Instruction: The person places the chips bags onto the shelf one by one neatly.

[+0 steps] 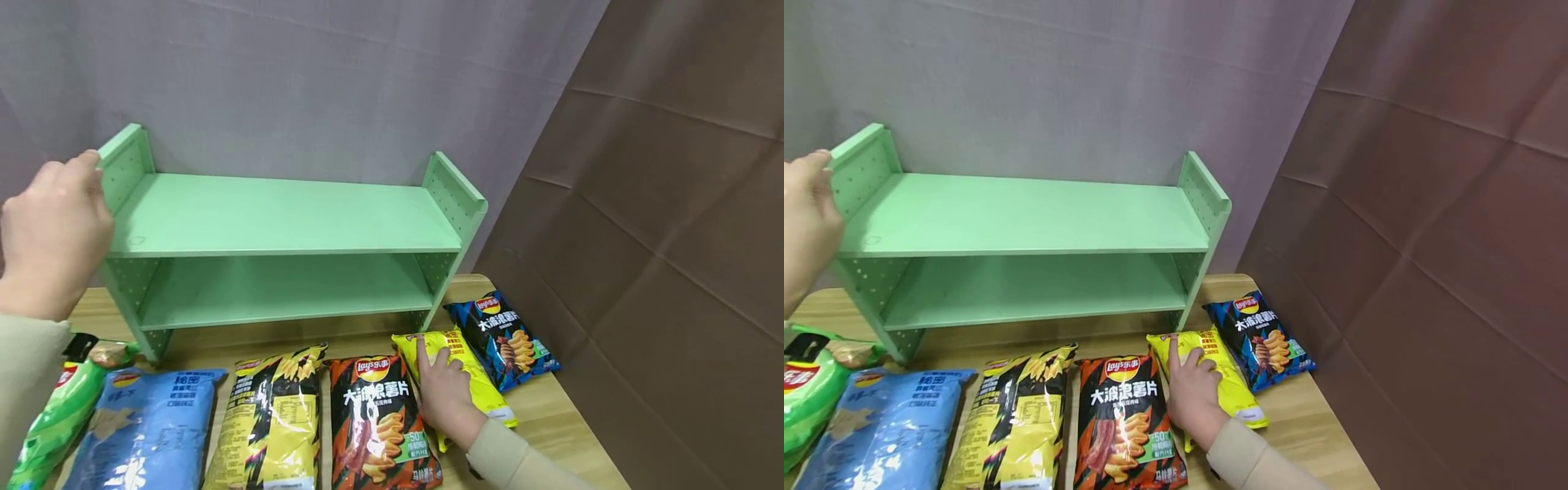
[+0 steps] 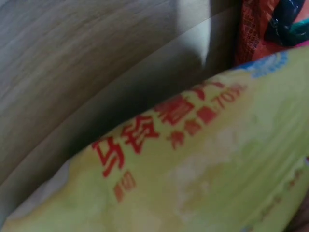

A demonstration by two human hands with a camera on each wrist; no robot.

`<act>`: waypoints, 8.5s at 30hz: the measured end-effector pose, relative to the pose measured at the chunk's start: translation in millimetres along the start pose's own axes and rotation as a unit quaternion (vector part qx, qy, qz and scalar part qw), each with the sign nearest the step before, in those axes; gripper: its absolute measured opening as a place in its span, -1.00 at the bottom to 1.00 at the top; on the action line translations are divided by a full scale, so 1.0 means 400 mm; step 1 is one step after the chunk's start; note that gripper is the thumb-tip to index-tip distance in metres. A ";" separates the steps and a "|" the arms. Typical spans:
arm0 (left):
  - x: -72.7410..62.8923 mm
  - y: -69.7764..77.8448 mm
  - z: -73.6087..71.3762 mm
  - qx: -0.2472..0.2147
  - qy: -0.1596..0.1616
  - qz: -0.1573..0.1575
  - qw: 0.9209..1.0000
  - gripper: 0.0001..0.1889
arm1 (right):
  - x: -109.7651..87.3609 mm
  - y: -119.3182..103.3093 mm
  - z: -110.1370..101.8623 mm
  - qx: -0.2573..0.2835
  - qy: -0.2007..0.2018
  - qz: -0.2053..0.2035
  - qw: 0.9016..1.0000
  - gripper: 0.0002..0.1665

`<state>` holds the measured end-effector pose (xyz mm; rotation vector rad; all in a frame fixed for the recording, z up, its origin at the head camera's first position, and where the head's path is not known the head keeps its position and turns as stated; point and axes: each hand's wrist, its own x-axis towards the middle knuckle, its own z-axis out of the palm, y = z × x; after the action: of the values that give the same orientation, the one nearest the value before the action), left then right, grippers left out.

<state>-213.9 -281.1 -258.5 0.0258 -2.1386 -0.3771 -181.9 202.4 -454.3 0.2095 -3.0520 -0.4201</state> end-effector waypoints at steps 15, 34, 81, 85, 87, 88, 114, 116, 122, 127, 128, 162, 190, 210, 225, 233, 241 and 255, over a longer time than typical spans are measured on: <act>-0.013 0.012 0.002 -0.012 0.002 -0.025 1.000 -0.57 | -0.023 0.040 -0.021 0.066 0.007 0.008 0.998 0.25; 0.001 0.002 0.018 -0.063 0.036 -0.034 0.997 -0.59 | -0.042 0.186 -0.136 0.358 -0.066 0.019 0.931 0.07; -0.003 -0.007 -0.006 -0.039 0.006 -0.050 0.998 -0.58 | -0.051 0.274 -0.053 0.391 -0.128 0.072 0.909 0.23; -0.004 0.003 -0.007 -0.014 -0.015 -0.043 0.999 -0.56 | -0.055 0.276 -0.039 0.386 -0.138 0.083 0.908 0.25; -0.003 0.006 -0.008 -0.008 -0.021 -0.042 0.999 -0.56 | -0.056 0.276 -0.035 0.395 -0.142 0.085 0.904 0.24; -0.003 0.007 -0.009 -0.007 -0.024 -0.043 0.999 -0.56 | -0.056 0.276 -0.033 0.399 -0.144 0.085 0.902 0.23; 0.000 0.005 -0.015 -0.011 -0.024 -0.059 0.998 -0.56 | -0.107 0.293 0.010 0.445 -0.177 0.109 0.871 0.17; 0.001 0.002 -0.014 -0.007 -0.025 -0.056 0.998 -0.56 | -0.108 0.290 0.013 0.459 -0.176 0.112 0.863 0.06; 0.000 -0.007 -0.014 0.006 -0.045 -0.054 0.998 -0.56 | -0.111 0.282 0.021 0.503 -0.171 0.115 0.840 -0.17; 0.000 -0.008 -0.013 0.000 -0.033 -0.049 0.998 -0.56 | -0.107 0.278 0.017 0.498 -0.144 0.115 0.847 -0.12; 0.001 -0.008 -0.012 -0.002 -0.028 -0.047 0.998 -0.56 | -0.106 0.278 0.016 0.495 -0.138 0.114 0.850 -0.11; 0.006 0.012 -0.018 -0.012 -0.035 -0.057 0.998 -0.54 | -0.124 0.336 -0.069 0.590 -0.066 0.130 0.794 -0.18; 0.000 0.011 -0.029 0.001 -0.048 -0.069 0.996 -0.54 | -0.079 0.219 -0.178 0.687 -0.081 -0.024 0.722 -0.41; 0.000 -0.001 0.001 0.006 -0.008 -0.029 1.000 -0.55 | 0.097 0.149 -0.180 0.612 0.036 -0.079 0.786 -0.34; 0.007 0.005 -0.005 0.006 -0.014 -0.030 0.999 -0.55 | 0.185 0.082 -0.227 0.525 0.137 -0.027 0.839 -0.20; 0.007 0.002 0.001 0.005 -0.013 -0.031 0.999 -0.54 | 0.192 0.067 -0.211 0.370 0.283 -0.025 0.885 -0.23; 0.001 0.005 -0.007 0.002 -0.005 -0.033 0.999 -0.56 | 0.189 0.067 -0.208 0.286 0.361 -0.096 0.883 -0.50; 0.010 -0.002 -0.011 0.016 -0.042 -0.057 0.997 -0.54 | 0.159 0.042 -0.224 0.082 0.291 -0.252 0.919 0.22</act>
<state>-212.6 -283.5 -253.4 0.1531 -2.2313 -0.4178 -240.4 185.7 -361.5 0.9500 -2.4077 -0.0825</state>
